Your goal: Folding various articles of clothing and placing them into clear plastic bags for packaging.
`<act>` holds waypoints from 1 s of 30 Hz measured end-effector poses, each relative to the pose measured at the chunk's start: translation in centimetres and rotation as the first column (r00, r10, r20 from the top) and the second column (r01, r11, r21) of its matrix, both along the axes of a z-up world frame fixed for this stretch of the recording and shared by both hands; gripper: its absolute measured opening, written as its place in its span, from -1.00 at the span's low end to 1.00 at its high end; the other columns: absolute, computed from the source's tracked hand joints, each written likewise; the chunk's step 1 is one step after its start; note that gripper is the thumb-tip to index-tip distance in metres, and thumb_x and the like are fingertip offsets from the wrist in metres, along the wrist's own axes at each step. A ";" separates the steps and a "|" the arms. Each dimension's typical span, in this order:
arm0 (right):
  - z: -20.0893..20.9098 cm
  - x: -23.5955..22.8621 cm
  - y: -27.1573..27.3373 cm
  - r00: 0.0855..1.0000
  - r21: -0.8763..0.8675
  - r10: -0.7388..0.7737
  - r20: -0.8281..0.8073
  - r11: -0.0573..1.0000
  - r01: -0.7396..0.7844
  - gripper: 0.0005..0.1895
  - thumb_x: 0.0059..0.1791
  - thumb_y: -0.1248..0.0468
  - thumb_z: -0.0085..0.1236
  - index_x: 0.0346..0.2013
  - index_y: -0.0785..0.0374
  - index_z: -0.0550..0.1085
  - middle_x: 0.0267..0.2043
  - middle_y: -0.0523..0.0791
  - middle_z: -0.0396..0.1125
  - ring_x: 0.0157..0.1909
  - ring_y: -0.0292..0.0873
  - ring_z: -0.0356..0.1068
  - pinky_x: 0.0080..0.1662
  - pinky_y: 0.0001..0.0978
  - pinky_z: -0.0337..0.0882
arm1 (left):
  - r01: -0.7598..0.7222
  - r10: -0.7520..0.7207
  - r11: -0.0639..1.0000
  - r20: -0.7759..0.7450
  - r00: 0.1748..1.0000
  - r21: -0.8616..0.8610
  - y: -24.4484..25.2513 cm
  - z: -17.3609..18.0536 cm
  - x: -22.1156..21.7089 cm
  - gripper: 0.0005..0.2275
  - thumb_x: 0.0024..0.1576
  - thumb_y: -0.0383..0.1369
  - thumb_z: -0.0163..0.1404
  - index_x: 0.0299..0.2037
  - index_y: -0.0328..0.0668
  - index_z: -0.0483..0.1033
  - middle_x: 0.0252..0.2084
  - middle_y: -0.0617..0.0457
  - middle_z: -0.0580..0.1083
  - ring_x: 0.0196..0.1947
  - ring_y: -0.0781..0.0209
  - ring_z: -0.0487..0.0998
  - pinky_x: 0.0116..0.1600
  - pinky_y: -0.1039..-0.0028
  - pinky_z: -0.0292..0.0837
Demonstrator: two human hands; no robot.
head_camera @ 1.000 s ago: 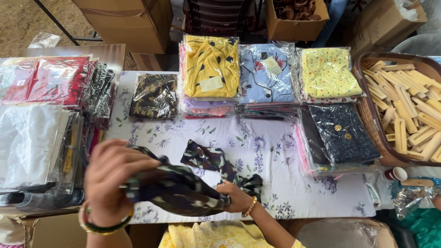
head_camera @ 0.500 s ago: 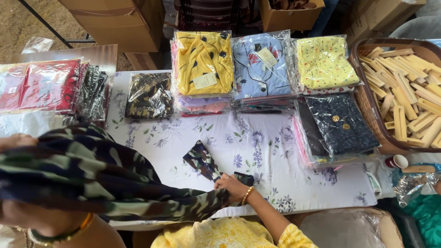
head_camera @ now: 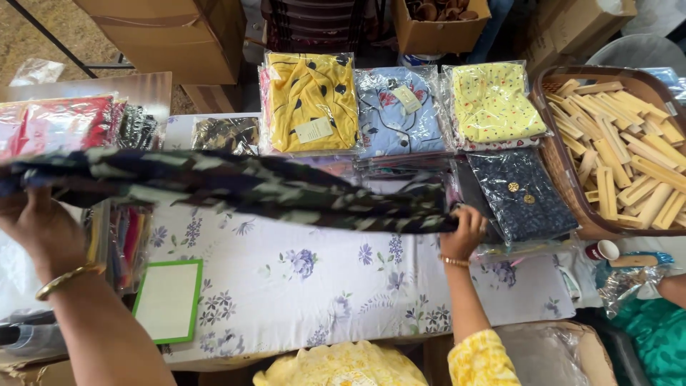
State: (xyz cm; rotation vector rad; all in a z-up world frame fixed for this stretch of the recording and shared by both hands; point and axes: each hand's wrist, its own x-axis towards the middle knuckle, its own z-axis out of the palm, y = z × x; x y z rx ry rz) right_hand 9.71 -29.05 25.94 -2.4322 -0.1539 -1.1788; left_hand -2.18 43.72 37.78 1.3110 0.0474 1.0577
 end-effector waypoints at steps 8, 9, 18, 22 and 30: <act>-13.8 -13.0 -0.9 0.785 -0.208 -0.103 -0.611 0.978 -0.034 -0.73 -0.28 0.35 0.25 -0.32 0.02 0.55 0.00 -0.15 0.39 0.11 0.00 0.31 -0.02 -0.01 0.34 | -0.217 0.423 0.904 -0.687 0.592 0.369 1.0 -10.1 -8.4 -0.60 0.00 -0.76 0.01 -0.07 -0.05 0.59 0.09 0.03 0.38 0.00 0.17 0.47 0.10 0.28 0.36; -14.5 -14.6 -0.6 0.757 -0.137 -0.067 -0.650 0.990 -0.031 -0.75 -0.26 0.41 0.22 -0.35 0.02 0.55 -0.04 -0.19 0.40 0.10 -0.03 0.33 -0.02 -0.03 0.34 | -0.056 0.608 0.764 -0.688 0.396 0.642 1.3 -12.2 -9.5 -0.48 -0.21 -0.85 0.02 -0.17 0.02 0.70 0.10 -0.01 0.33 0.09 -0.02 0.39 0.26 0.08 0.20; -13.2 -8.3 0.5 0.778 0.196 0.147 -0.610 0.980 -0.032 -0.79 -0.12 0.42 0.13 -0.26 0.07 0.53 -0.10 -0.18 0.42 -0.08 -0.05 0.43 -0.03 -0.20 0.43 | -0.021 0.668 0.717 -0.679 0.303 0.696 -4.1 -11.4 -9.1 -0.58 -0.10 -0.69 0.06 -0.16 0.14 0.70 -0.01 0.00 0.26 -0.01 -0.04 0.44 0.06 0.21 0.43; -13.3 -4.6 0.7 0.836 0.090 0.005 -0.548 0.995 0.053 -0.75 -0.18 0.44 0.19 -0.26 0.08 0.54 -0.08 -0.14 0.41 -0.03 0.01 0.40 0.00 -0.16 0.41 | -0.033 0.696 0.691 -0.652 0.301 0.722 -4.7 -12.5 -9.3 -0.58 -0.14 -0.69 0.08 -0.19 0.13 0.69 0.05 -0.01 0.25 -0.04 -0.04 0.44 0.02 0.22 0.43; -15.5 -5.0 -2.4 0.671 -0.121 -0.234 -0.704 0.970 0.211 -0.63 -0.31 0.40 0.39 -0.28 -0.05 0.60 -0.07 -0.15 0.43 0.02 0.07 0.36 -0.05 -0.11 0.39 | -0.027 0.766 0.632 -0.619 0.173 0.774 -3.7 -16.3 -11.3 -0.53 -0.07 -0.65 0.06 -0.11 0.31 0.72 -0.31 0.07 0.36 -0.24 0.02 0.50 -0.14 0.21 0.45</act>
